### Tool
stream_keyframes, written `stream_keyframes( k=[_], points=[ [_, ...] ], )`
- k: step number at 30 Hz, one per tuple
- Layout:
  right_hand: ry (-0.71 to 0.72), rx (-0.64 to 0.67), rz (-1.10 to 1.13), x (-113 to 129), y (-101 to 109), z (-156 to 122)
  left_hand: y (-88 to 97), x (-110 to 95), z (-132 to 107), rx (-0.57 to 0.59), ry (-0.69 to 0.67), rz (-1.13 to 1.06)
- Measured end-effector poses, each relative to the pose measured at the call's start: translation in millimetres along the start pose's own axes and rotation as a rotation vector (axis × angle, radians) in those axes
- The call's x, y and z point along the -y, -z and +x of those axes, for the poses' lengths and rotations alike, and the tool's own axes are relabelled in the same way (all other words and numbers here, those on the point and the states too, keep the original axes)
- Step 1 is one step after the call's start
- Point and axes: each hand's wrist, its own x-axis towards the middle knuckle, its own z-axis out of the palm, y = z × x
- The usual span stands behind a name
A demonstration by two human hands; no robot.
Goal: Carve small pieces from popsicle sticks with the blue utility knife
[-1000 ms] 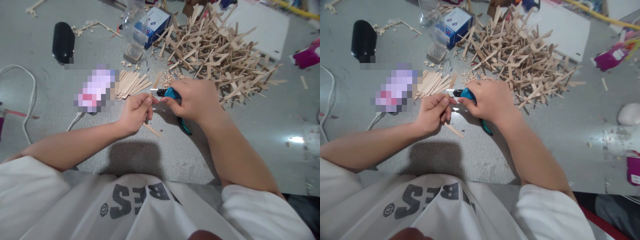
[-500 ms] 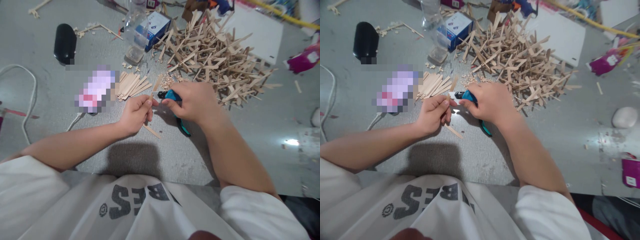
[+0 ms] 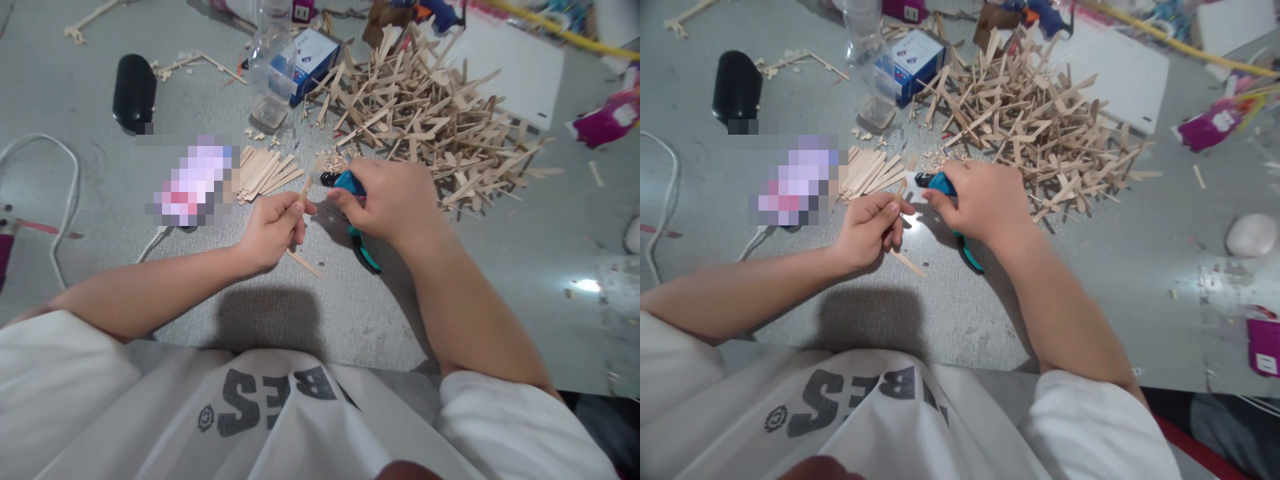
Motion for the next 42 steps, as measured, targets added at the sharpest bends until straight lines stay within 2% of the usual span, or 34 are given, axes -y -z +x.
stream_keyframes(
  k=[4, 7, 13, 17, 23, 31, 34, 38, 40, 42],
  points=[
    [-0.22, -0.072, 0.047, -3.6, 1.6, 4.2, 0.1, 1.3, 0.1, -0.023, -0.033, 0.015],
    [-0.274, -0.069, 0.13, -0.3, 2.7, 4.9, 0.3, 2.2, -0.4, -0.038, -0.041, 0.016],
    [-0.187, 0.093, 0.142, 15.3, 3.5, 1.9, 0.7, 5.6, 1.6, -0.073, -0.172, 0.099],
    [-0.172, 0.183, 0.107, 21.5, 3.9, 3.1, 1.6, 6.3, 4.7, -0.087, -0.193, 0.159],
    [-0.112, 0.235, 0.092, 24.6, 1.9, 6.6, 4.4, 6.2, 7.0, -0.082, -0.226, 0.225],
    [-0.081, 0.21, 0.058, 33.5, 7.1, 0.1, 7.9, 11.2, 19.0, -0.19, -0.328, 0.221],
    [-0.073, 0.207, 0.031, 40.4, 10.7, -4.8, 14.7, 4.6, 28.3, -0.221, -0.373, 0.206],
    [-0.064, 0.251, -0.007, 48.0, 15.5, -7.4, 22.8, -12.6, 37.6, -0.304, -0.352, 0.153],
    [-0.049, 0.267, -0.017, 48.3, 17.2, -7.2, 26.5, -21.9, 36.6, -0.267, -0.312, 0.205],
    [-0.029, 0.27, -0.019, 45.4, 18.5, -6.8, 31.9, -30.1, 30.3, -0.186, -0.277, 0.387]
  ],
)
